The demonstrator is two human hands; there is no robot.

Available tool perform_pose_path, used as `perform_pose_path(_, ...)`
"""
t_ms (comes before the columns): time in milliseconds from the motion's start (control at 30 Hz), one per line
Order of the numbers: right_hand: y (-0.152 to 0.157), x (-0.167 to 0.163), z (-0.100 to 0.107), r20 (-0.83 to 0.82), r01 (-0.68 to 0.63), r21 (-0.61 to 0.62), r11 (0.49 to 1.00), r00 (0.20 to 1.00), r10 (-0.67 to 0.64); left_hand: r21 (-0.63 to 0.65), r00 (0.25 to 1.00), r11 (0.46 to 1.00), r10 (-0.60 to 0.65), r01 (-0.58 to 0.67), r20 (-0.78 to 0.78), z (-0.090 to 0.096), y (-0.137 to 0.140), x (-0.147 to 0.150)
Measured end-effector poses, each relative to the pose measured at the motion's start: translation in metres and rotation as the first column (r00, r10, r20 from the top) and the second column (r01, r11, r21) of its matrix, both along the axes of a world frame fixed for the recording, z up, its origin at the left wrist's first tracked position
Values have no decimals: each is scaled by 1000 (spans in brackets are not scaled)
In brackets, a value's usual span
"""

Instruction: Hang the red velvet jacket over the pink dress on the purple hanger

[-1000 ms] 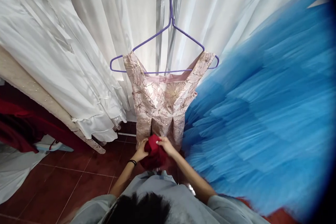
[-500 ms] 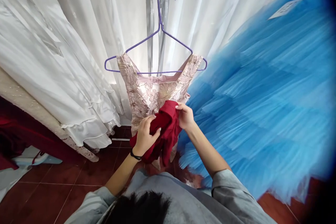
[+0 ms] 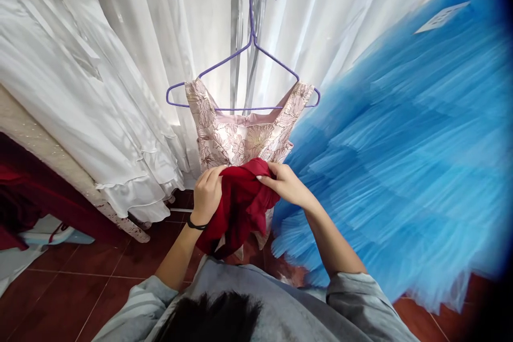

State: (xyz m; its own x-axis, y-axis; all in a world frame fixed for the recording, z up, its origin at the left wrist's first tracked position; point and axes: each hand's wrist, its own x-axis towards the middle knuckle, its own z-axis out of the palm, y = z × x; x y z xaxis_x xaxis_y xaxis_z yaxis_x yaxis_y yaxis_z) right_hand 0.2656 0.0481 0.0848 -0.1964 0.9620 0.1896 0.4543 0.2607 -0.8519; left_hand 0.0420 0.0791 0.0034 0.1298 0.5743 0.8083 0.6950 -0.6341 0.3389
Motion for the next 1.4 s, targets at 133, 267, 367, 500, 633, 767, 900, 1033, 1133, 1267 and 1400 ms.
perform_pose_path(133,14,-30,-9,-696,-62,-237,970,707,-125,-93,974,983,173,-160,147,11,-26,20)
perform_pose_path(267,22,-61,-10,-897,127,-215,968,366,-247,-307,984,950,-3,58,177,-7,-57,42)
perform_pose_path(367,14,-71,-6,-937,295,-112,949,286,-200,-519,969,848,23,112,247,-21,-53,32)
perform_pose_path(500,-2,-67,2,-879,595,137,792,442,-180,-717,855,474,-191,511,483,0,-33,-17)
perform_pose_path(633,-10,-65,2,-763,733,421,534,604,-228,-671,827,503,-191,545,529,36,-26,-37)
perform_pose_path(767,-1,-68,-22,-589,693,592,411,720,-366,-593,748,455,-411,664,522,43,-20,-7)
perform_pose_path(900,3,-44,-46,-416,613,698,370,768,-486,-574,806,573,-330,585,492,51,-12,-4)
perform_pose_path(1033,-31,-4,-34,-164,432,831,351,793,-587,-161,913,976,-68,144,403,89,-9,-39)
perform_pose_path(1133,-50,10,-27,-101,486,762,427,741,-663,203,936,977,-5,-72,353,116,-11,-50)
perform_pose_path(1267,-23,-13,-70,44,458,503,733,834,-551,342,968,937,-21,-67,249,120,-9,-34)
perform_pose_path(1400,10,-49,-129,226,-221,82,972,954,198,314,983,949,-36,-23,180,107,-2,-30)
